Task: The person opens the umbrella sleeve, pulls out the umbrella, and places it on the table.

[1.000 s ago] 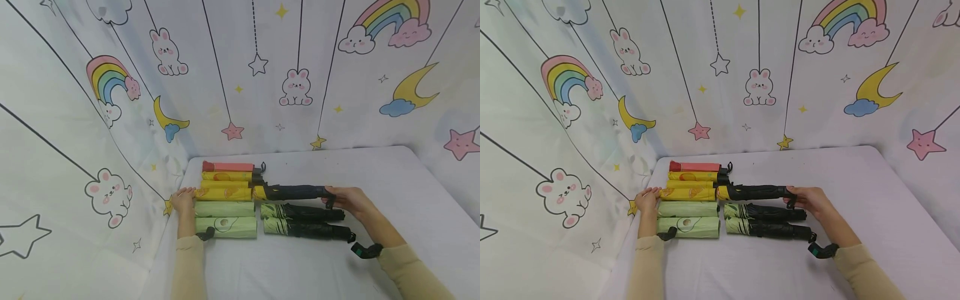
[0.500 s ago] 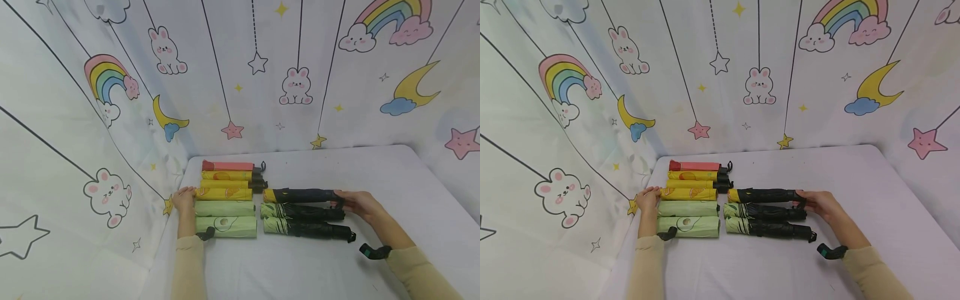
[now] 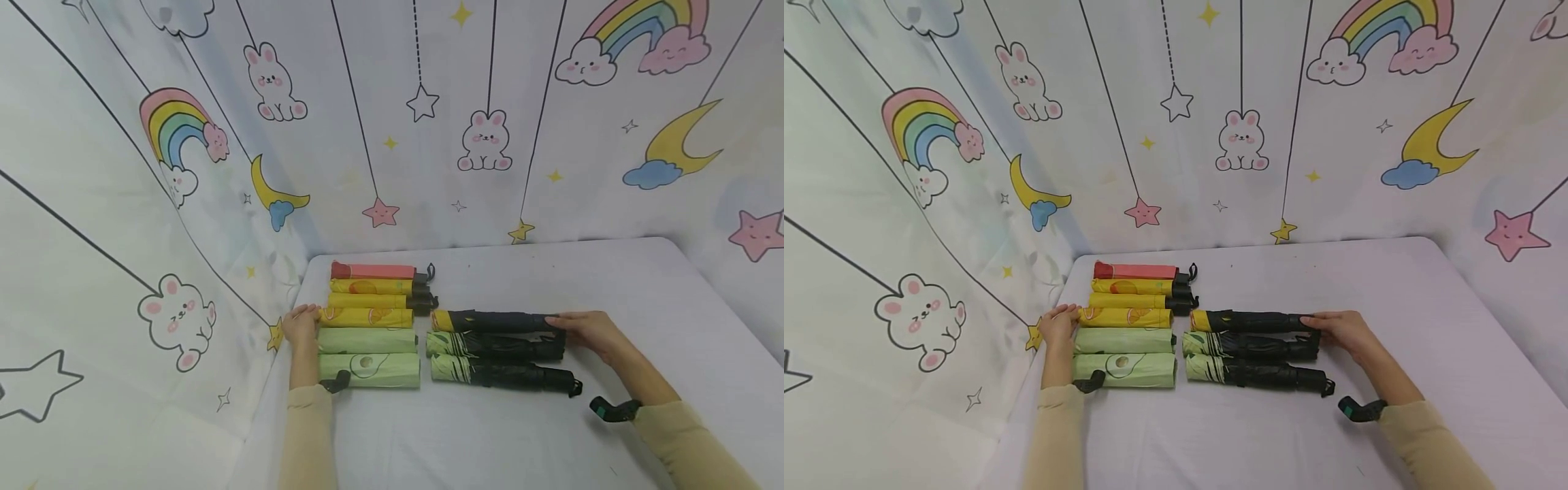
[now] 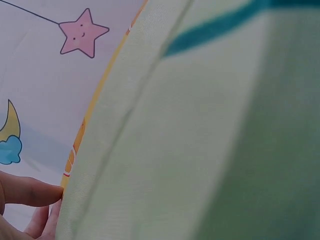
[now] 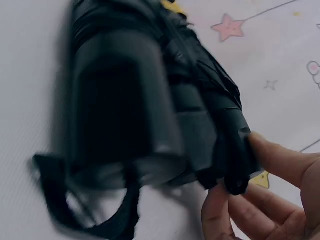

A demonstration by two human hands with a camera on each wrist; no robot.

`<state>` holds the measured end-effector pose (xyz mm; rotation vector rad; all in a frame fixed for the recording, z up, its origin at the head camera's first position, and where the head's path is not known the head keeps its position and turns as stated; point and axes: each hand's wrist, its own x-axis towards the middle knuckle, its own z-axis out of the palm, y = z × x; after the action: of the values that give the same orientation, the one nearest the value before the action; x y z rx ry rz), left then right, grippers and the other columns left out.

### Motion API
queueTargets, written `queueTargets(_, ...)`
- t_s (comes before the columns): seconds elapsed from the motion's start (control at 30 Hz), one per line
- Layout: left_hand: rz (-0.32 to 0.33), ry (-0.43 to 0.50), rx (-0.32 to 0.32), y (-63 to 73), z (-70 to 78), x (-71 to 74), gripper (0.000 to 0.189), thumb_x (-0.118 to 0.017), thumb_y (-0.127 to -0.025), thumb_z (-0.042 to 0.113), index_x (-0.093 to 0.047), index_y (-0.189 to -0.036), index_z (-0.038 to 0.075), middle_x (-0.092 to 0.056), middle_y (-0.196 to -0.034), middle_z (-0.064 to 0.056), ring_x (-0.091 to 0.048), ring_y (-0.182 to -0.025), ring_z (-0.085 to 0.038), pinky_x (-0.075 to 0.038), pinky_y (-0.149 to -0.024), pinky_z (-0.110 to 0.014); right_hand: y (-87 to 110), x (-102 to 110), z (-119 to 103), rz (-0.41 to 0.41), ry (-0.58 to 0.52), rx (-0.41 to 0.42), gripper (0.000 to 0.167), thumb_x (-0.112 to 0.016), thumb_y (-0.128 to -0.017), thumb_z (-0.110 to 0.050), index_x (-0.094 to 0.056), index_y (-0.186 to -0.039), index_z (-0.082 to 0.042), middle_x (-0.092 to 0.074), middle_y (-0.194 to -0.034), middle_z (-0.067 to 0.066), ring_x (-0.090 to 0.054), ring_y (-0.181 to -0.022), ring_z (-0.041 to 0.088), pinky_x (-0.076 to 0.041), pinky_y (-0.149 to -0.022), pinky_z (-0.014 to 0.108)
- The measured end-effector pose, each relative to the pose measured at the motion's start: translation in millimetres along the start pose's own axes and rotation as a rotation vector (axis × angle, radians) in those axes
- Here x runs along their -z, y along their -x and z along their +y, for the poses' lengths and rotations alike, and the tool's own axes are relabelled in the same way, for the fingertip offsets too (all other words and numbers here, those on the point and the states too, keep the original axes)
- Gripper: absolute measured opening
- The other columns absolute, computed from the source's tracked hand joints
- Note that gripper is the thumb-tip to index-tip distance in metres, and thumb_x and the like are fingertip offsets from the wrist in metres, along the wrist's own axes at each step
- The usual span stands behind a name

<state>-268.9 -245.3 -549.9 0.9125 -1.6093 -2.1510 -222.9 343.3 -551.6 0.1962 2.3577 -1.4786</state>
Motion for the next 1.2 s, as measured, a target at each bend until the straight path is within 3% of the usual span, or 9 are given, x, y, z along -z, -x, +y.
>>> queueTargets(0.13, 0.003, 0.023, 0.004, -1.1, -0.2, -0.1, 0.045, -0.06, -0.099, -0.008, -0.05, -0.143, -0.008, -0.062, -0.137, -0.026, -0.065, -0.124, -0.031, -0.057, -0.099, -0.03, -0.6, -1, 4, 0.048, 0.08, 0.033, 0.075, -0.071, -0.096, -0.053, -0.059, -0.142, 0.005, -0.048, -0.15, 0.032, -0.057, -0.133, 0.045, -0.06, -0.098, 0.043)
queueTargets(0.2, 0.006, 0.035, 0.005, -1.6, -0.2, -0.5, 0.044, -0.058, -0.1, -0.007, -0.05, -0.143, -0.009, -0.062, -0.136, -0.026, -0.066, -0.123, -0.031, -0.058, -0.098, -0.03, 0.1, -2, 5, 0.076, 0.138, 0.05, 0.073, -0.071, -0.096, -0.055, -0.063, -0.14, 0.002, -0.05, -0.149, 0.032, -0.054, -0.133, 0.049, -0.059, -0.097, 0.051)
queueTargets(0.37, 0.013, 0.037, 0.011, -2.9, -0.5, -1.3, 0.043, -0.058, -0.1, -0.007, -0.051, -0.142, -0.009, -0.063, -0.134, -0.027, -0.067, -0.121, -0.031, -0.058, -0.096, -0.03, 1.3, -2, 5, 0.117, 0.233, 0.081, 0.071, -0.071, -0.094, -0.059, -0.066, -0.138, -0.004, -0.049, -0.151, 0.032, -0.041, -0.139, 0.058, -0.051, -0.098, 0.067)
queueTargets(0.57, 0.004, 0.039, 0.029, -3.9, -0.8, -2.0, 0.043, -0.057, -0.1, -0.009, -0.051, -0.142, -0.01, -0.062, -0.134, -0.026, -0.067, -0.122, -0.031, -0.058, -0.098, -0.031, 4.2, -3, -1, 0.131, 0.277, 0.094, 0.068, -0.072, -0.094, -0.057, -0.068, -0.136, -0.003, -0.05, -0.149, 0.031, -0.038, -0.14, 0.061, -0.044, -0.1, 0.075)
queueTargets(0.8, -0.01, -0.003, 0.021, -2.9, 2.0, -1.9, 0.045, -0.061, -0.102, 0.0, -0.048, -0.145, -0.008, -0.064, -0.136, -0.024, -0.066, -0.123, -0.029, -0.055, -0.103, -0.03, 0.3, -5, -16, 0.109, 0.342, 0.125, 0.067, -0.069, -0.097, -0.055, -0.068, -0.134, 0.001, -0.052, -0.146, 0.034, -0.043, -0.137, 0.058, -0.045, -0.102, 0.072)
queueTargets(1.0, -0.048, -0.002, 0.003, -2.3, 7.9, -2.5, 0.052, -0.062, -0.099, -0.006, -0.045, -0.148, -0.009, -0.061, -0.14, -0.025, -0.063, -0.129, -0.03, -0.052, -0.108, -0.031, -7.9, -16, -34, 0.142, 0.352, 0.185, 0.063, -0.07, -0.097, -0.051, -0.07, -0.13, 0.002, -0.06, -0.139, 0.032, -0.054, -0.129, 0.054, -0.051, -0.098, 0.067)
queueTargets(1.2, -0.036, 0.046, -0.012, -3.3, 14.7, -7.9, 0.051, -0.059, -0.096, -0.014, -0.046, -0.145, -0.012, -0.061, -0.138, -0.029, -0.063, -0.128, -0.032, -0.055, -0.103, -0.028, -18.5, -35, -60, 0.126, 0.313, 0.265, 0.057, -0.069, -0.099, -0.048, -0.072, -0.127, 0.002, -0.066, -0.133, 0.028, -0.06, -0.124, 0.05, -0.053, -0.098, 0.064)
